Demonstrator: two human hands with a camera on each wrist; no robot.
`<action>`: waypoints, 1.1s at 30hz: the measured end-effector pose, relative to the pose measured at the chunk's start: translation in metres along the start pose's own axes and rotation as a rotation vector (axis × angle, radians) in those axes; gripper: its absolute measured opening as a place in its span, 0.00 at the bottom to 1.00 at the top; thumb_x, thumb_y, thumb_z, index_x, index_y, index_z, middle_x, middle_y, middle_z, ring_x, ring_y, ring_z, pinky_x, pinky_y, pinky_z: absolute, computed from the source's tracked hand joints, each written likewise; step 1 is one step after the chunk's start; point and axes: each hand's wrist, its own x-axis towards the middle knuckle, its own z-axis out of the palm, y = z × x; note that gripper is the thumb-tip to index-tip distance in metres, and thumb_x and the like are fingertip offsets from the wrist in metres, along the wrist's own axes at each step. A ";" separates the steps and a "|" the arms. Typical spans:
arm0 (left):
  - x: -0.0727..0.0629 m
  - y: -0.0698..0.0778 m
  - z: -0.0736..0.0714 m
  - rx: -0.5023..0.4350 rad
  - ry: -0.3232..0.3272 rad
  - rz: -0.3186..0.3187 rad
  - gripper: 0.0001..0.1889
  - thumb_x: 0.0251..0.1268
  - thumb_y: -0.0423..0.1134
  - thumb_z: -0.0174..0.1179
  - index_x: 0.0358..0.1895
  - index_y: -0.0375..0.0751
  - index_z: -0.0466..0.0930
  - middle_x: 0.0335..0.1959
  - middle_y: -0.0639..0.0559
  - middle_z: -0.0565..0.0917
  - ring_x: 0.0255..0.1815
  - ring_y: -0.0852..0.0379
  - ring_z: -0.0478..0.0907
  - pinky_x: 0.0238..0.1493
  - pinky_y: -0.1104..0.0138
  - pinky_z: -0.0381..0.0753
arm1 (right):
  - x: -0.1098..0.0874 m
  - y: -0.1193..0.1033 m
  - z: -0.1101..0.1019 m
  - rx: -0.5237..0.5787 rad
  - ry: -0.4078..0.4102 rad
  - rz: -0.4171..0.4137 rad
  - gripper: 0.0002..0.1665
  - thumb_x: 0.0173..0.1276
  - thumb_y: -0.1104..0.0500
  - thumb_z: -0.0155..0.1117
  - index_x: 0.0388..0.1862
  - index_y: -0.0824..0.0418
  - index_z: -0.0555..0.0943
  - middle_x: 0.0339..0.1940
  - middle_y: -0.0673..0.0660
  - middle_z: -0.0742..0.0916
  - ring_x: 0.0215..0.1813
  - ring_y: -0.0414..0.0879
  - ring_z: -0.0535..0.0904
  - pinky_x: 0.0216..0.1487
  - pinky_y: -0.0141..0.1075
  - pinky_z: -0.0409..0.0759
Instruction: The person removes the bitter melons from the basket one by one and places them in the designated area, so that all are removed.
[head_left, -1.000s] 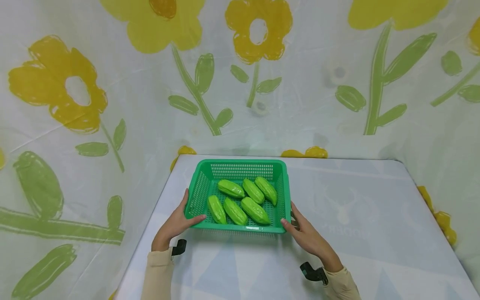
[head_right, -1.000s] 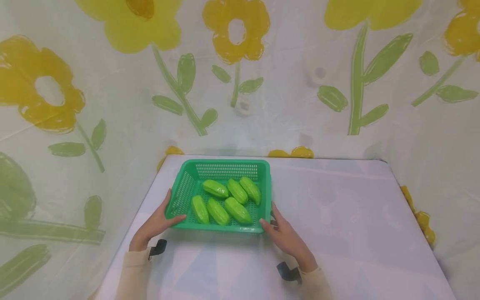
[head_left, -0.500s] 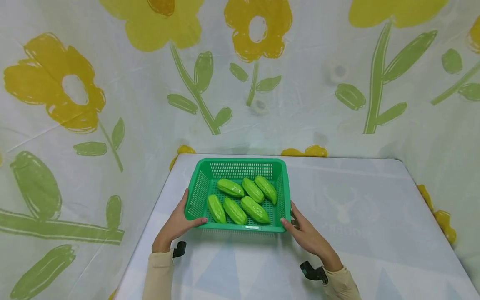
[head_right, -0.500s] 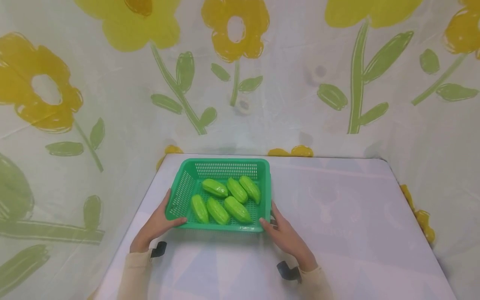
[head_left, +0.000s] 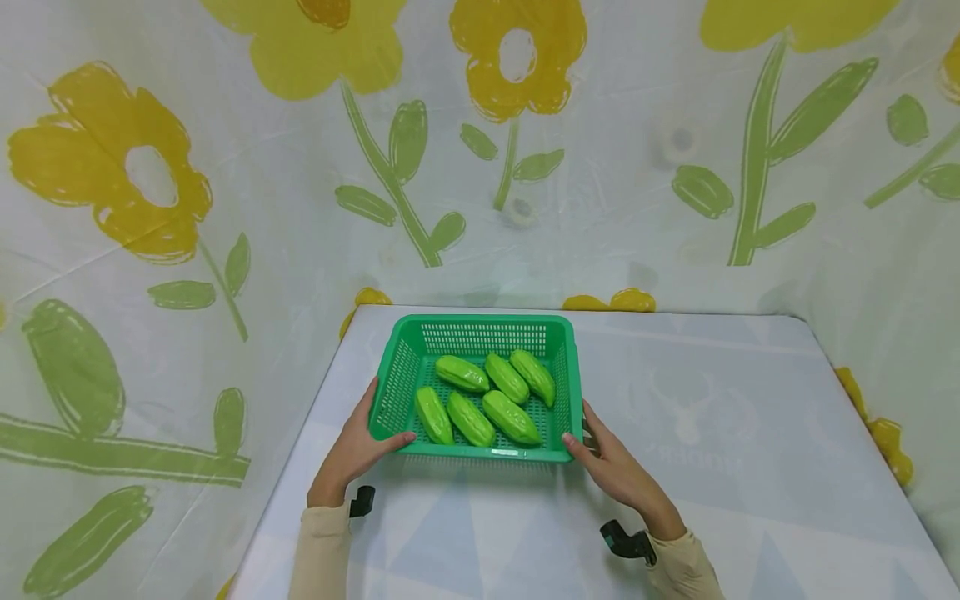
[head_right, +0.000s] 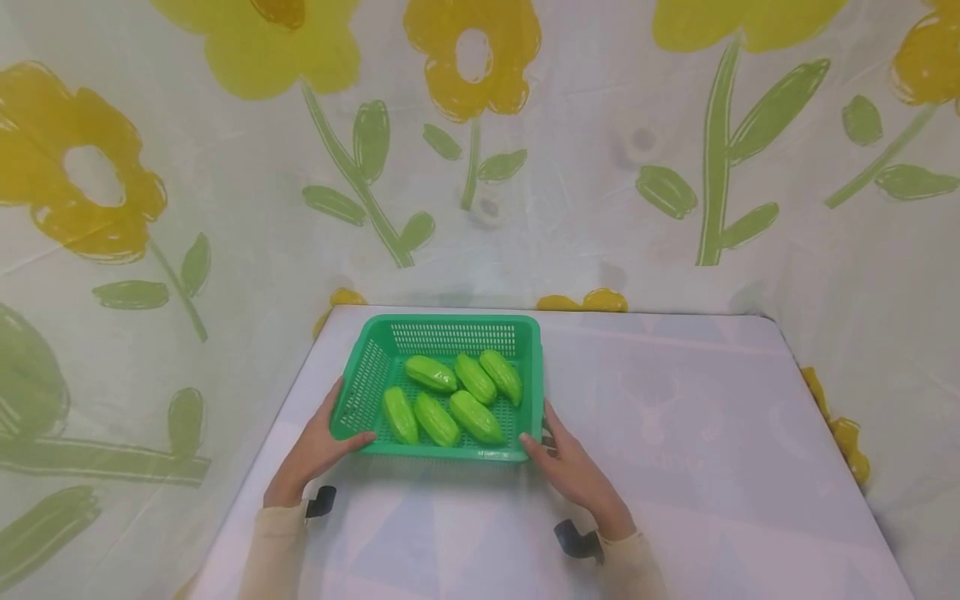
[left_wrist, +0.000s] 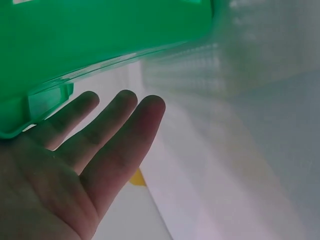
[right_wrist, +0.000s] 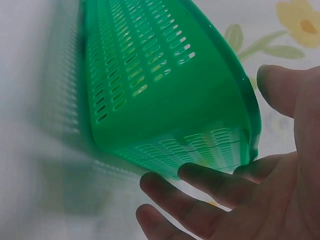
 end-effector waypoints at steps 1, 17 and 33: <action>0.000 0.000 0.000 0.000 0.003 0.001 0.63 0.60 0.57 0.72 0.86 0.51 0.32 0.87 0.41 0.43 0.86 0.33 0.48 0.78 0.32 0.56 | 0.000 0.000 0.000 -0.001 0.001 0.004 0.48 0.83 0.44 0.52 0.88 0.53 0.39 0.82 0.72 0.64 0.76 0.70 0.71 0.71 0.62 0.74; 0.000 -0.008 0.004 0.007 0.036 -0.001 0.63 0.59 0.60 0.72 0.86 0.54 0.33 0.86 0.37 0.49 0.83 0.30 0.54 0.75 0.31 0.61 | 0.002 0.002 0.002 0.001 0.016 0.015 0.47 0.83 0.42 0.53 0.88 0.52 0.42 0.82 0.71 0.65 0.75 0.69 0.73 0.69 0.61 0.77; -0.004 -0.003 0.003 -0.096 0.030 -0.029 0.62 0.60 0.57 0.73 0.86 0.54 0.33 0.87 0.40 0.47 0.84 0.33 0.53 0.77 0.32 0.59 | 0.002 0.001 0.004 0.015 0.036 0.022 0.47 0.82 0.45 0.54 0.88 0.55 0.42 0.80 0.72 0.68 0.74 0.68 0.74 0.69 0.60 0.77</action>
